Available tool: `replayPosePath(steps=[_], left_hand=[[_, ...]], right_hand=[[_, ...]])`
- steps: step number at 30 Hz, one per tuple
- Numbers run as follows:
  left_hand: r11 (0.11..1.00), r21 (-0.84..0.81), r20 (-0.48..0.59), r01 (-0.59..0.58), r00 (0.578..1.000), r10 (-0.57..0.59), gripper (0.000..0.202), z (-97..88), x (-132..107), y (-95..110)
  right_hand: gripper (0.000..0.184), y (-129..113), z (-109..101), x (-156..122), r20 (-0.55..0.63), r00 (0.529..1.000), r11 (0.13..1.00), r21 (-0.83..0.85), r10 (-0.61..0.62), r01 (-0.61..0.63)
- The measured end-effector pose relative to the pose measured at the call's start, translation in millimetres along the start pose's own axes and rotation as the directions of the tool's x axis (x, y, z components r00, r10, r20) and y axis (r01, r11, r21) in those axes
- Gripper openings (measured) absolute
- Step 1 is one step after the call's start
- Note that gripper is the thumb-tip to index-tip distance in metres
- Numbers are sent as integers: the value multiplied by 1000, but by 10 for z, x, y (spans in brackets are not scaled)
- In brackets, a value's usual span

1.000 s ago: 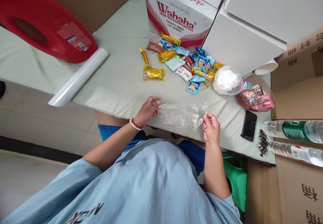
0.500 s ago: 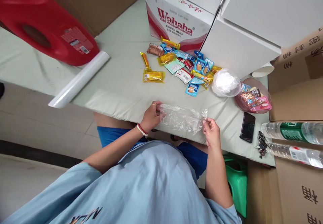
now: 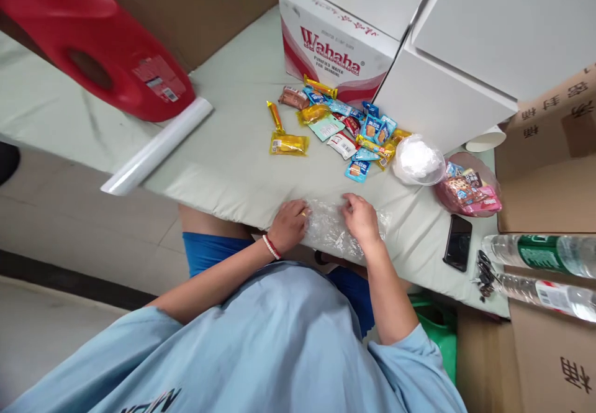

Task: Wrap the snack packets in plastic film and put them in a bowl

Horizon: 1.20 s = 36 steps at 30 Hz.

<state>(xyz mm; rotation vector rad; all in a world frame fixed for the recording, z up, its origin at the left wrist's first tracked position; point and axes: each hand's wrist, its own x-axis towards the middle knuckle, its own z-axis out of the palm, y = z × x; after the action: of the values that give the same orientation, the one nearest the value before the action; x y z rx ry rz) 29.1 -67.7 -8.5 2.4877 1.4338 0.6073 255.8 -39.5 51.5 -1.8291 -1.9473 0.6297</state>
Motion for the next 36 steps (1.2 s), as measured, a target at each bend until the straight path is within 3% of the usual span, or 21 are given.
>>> replayPosePath(steps=[2, 6, 11, 14, 17, 20, 23, 26, 28, 31, 32, 33, 34, 35, 36], left_hand=[[1000, 12, -8, -8, 1000, 8, 20, -36, 3, 16], [999, -3, 21, 39, 999, -39, 31, -98, 53, 81], [987, -18, 59, 162, 985, -161, 36, -156, 224, 70], [973, -35, 49, 227, 973, -226, 38, -211, 353, 8], [961, -63, 49, 270, 962, -267, 40, -265, 461, -21], [949, -75, 55, 305, 952, -302, 39, -279, 522, -17], [946, -74, 81, 316, 947, -310, 35, -258, 538, -40], [943, -69, 124, 327, 940, -317, 40, -252, 539, -106], [938, -60, 149, 342, 932, -330, 42, -269, 540, -146], [939, -47, 163, 341, 930, -330, 44, -304, 528, -157], [943, -42, 165, 331, 933, -321, 47, -310, 516, -150], [948, -35, 171, 317, 936, -307, 51, -311, 501, -141], [953, -26, 180, 301, 939, -292, 57, -308, 481, -133], [958, -16, 192, 285, 942, -277, 62, -300, 459, -127], [963, -5, 203, 271, 943, -264, 66, -289, 435, -127]], right_hand=[[19, 45, -12, -1, -73, 995, 998, -6, -62, 62], [19, -24, -224, -138, -244, 952, 982, -10, -185, 189], [18, -138, -384, -604, -419, 860, 956, -175, -290, 237], [27, -152, -342, -1017, -399, 822, 904, -305, -407, 300], [35, -159, -191, -1374, -252, 855, 877, -300, -453, 376], [30, -139, 35, -1572, -134, 908, 911, -180, -396, 371], [25, -84, 244, -1625, -29, 962, 963, -27, -271, 270], [26, -65, 316, -1595, 131, 975, 983, 63, -180, 173], [30, -101, 229, -1554, 283, 943, 981, 127, -178, 147], [30, -166, -122, -1467, 529, 815, 947, 311, -237, 74], [31, -162, -274, -1421, 560, 794, 930, 368, -237, 17], [32, -133, -424, -1361, 534, 822, 911, 411, -200, -46], [32, -77, -561, -1283, 445, 887, 892, 440, -120, -100], [33, 5, -671, -1186, 297, 955, 879, 456, -1, -141], [33, 110, -746, -1069, 118, 986, 876, 456, 118, -160]])
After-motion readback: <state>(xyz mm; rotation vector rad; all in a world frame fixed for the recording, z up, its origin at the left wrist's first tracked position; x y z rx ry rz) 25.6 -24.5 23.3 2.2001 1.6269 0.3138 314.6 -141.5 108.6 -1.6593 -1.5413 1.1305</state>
